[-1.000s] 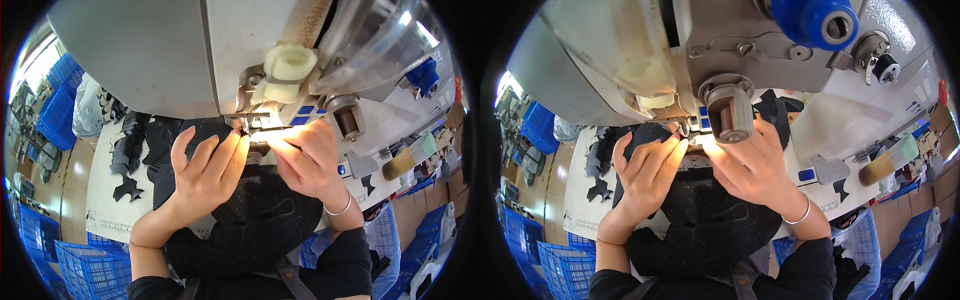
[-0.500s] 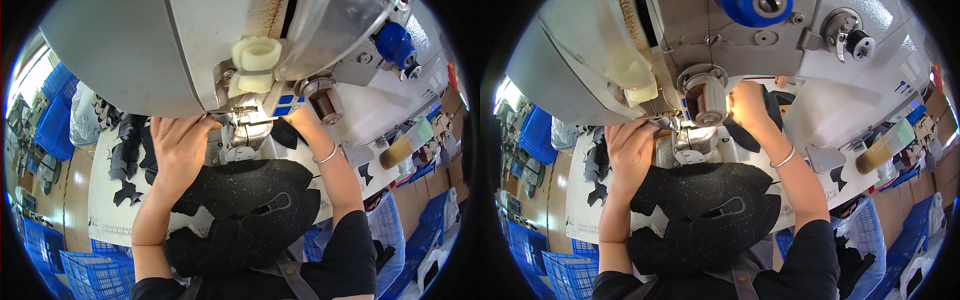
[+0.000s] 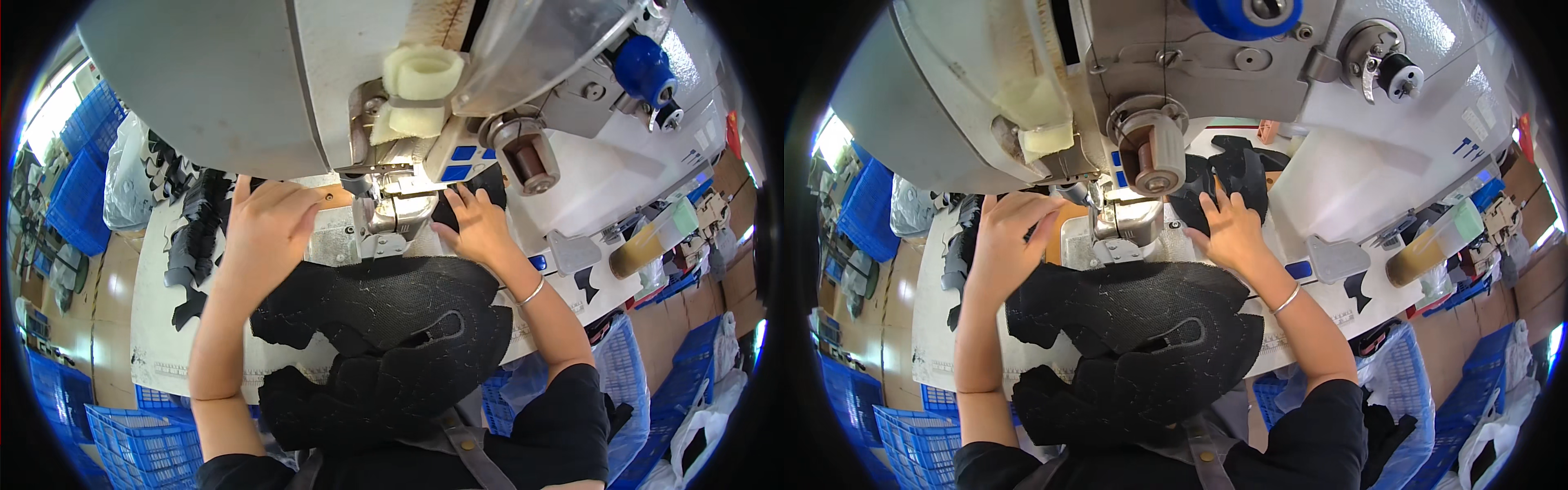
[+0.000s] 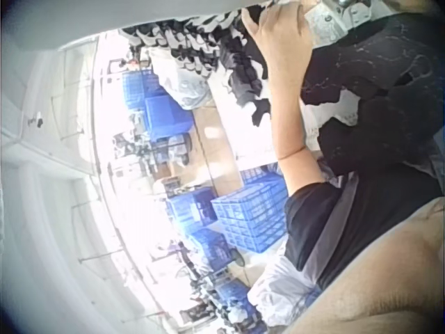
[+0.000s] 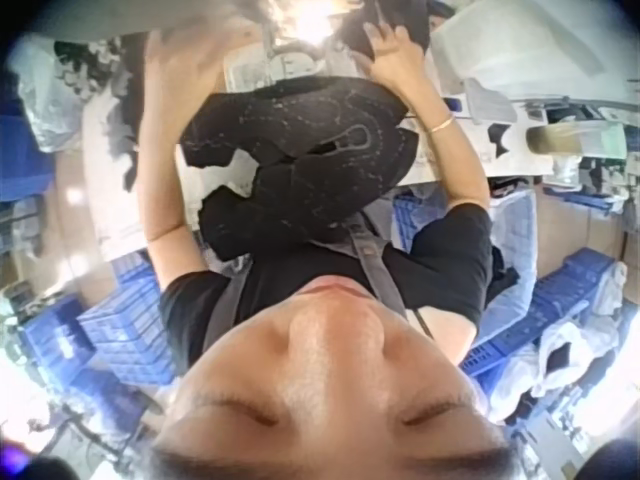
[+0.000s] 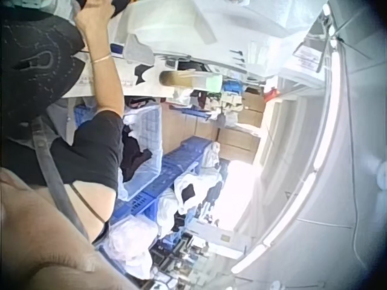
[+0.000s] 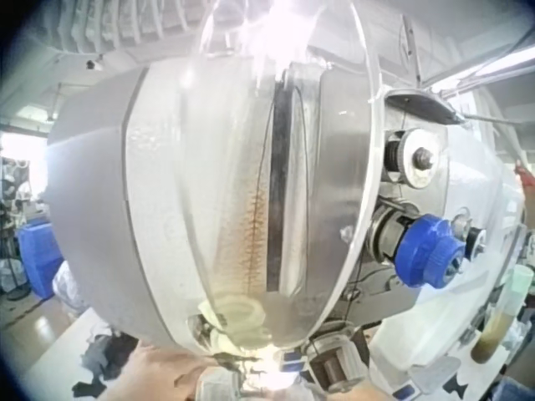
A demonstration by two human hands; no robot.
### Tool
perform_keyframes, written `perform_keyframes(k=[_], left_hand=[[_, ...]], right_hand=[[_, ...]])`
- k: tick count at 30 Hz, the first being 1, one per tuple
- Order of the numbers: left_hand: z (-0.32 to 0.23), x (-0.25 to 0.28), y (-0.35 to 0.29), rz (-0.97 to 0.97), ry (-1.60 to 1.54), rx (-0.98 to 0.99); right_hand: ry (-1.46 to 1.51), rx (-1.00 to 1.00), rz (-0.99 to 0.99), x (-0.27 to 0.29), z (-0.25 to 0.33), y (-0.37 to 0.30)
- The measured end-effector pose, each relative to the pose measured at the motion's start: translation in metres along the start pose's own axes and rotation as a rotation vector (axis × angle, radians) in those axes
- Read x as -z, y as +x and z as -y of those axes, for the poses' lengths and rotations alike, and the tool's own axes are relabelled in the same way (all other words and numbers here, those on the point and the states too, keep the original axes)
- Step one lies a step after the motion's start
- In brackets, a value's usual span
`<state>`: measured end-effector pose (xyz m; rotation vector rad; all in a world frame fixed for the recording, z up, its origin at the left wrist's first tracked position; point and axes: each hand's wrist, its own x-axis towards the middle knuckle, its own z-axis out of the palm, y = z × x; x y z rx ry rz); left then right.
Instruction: The person aligns cut fabric pieces onto shoe upper components and stitches them together using a sewing machine.
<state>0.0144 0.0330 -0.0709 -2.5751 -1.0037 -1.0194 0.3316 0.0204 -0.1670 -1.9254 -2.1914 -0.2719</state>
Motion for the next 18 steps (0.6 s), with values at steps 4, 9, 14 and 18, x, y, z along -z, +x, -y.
perform_keyframes(k=[4, 9, 14, 18], left_hand=[[0.045, 0.018, -0.036, 0.147, 0.105, 0.134], [0.118, 0.073, -0.156, 0.577, 0.503, 0.643], [0.143, 0.080, -0.216, 0.550, -0.082, 0.947], [0.130, 0.072, -0.219, 0.255, -0.005, 0.548]], right_hand=[[-0.054, -0.033, -0.034, -0.001, -0.005, -0.003], [0.400, -0.014, 0.134, 0.061, 0.008, -0.023], [0.461, 0.408, 0.330, 0.093, 0.026, -0.053], [0.387, 0.350, 0.164, 0.101, 0.039, -0.066]])
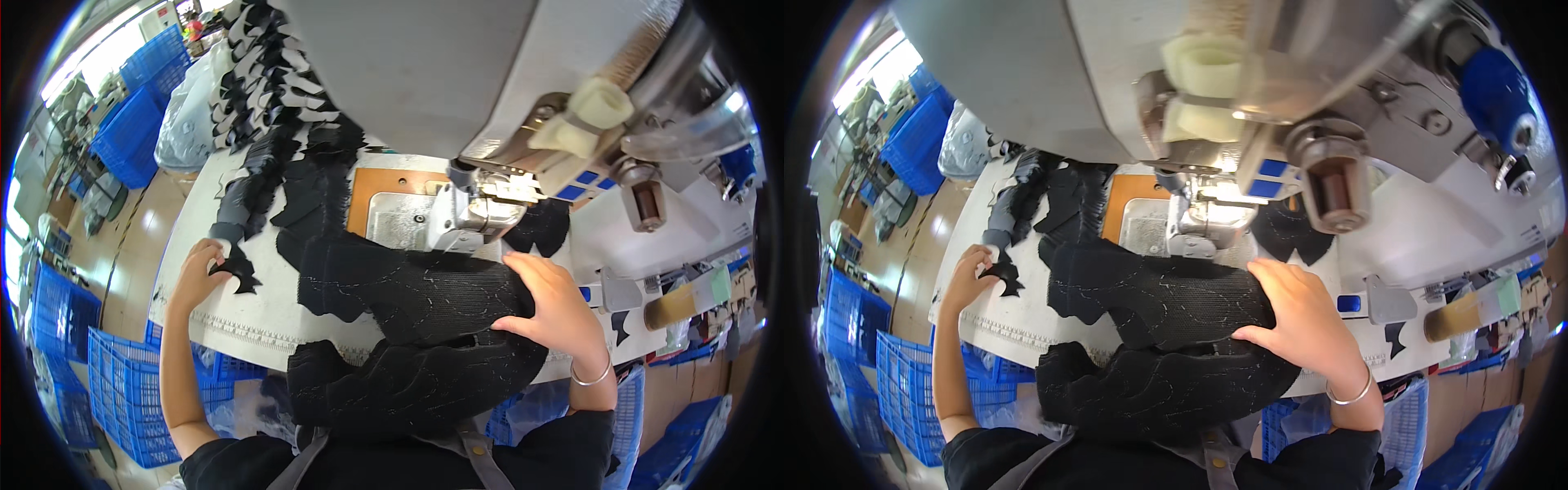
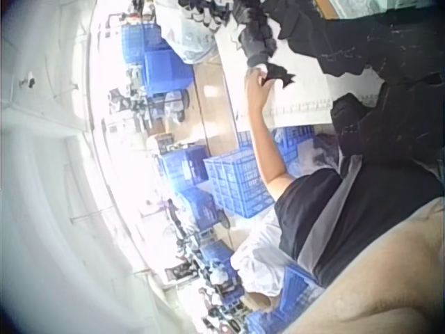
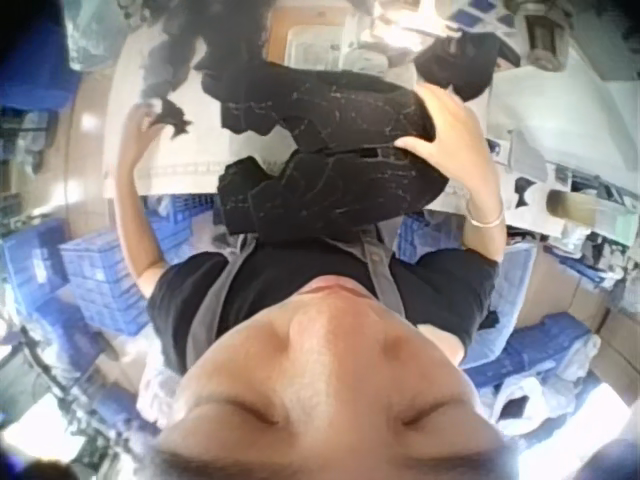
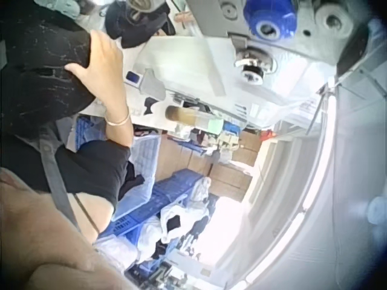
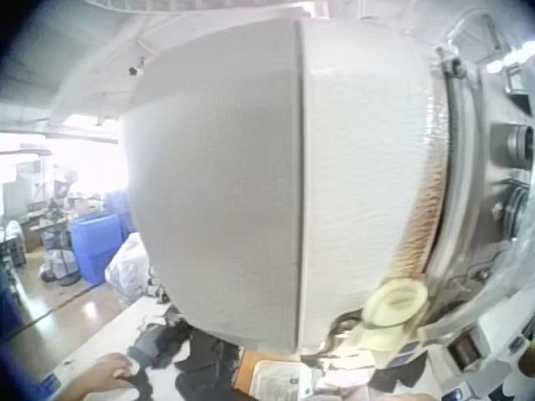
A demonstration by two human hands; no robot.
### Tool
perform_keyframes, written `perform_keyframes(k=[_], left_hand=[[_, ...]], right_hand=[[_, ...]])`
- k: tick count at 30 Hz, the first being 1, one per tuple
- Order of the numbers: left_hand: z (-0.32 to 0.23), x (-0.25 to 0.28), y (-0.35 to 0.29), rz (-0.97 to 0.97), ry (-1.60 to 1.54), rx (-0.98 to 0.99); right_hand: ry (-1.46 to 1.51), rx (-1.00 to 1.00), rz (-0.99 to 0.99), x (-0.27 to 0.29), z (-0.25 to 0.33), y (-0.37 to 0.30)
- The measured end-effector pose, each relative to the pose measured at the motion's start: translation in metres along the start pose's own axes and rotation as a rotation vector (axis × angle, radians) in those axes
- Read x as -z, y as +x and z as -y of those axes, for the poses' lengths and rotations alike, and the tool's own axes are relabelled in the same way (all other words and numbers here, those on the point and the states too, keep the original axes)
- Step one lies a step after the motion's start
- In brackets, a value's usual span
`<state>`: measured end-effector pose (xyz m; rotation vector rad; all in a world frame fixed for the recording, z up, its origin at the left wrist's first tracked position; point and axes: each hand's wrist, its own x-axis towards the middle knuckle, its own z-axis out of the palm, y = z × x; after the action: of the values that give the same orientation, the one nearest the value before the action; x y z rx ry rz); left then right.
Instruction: The person aligns cut fabric pieces onto shoe upper components and stitches them together using a sewing machine.
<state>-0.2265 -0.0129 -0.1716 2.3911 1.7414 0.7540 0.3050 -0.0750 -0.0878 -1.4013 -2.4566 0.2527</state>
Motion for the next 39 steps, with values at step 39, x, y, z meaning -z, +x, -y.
perform_keyframes(k=[39], left_hand=[[-0.251, -0.009, 0.136, 0.227, -0.758, -0.413]], right_hand=[[0.712, -0.078, -0.263, 0.025, 0.024, 0.056]])
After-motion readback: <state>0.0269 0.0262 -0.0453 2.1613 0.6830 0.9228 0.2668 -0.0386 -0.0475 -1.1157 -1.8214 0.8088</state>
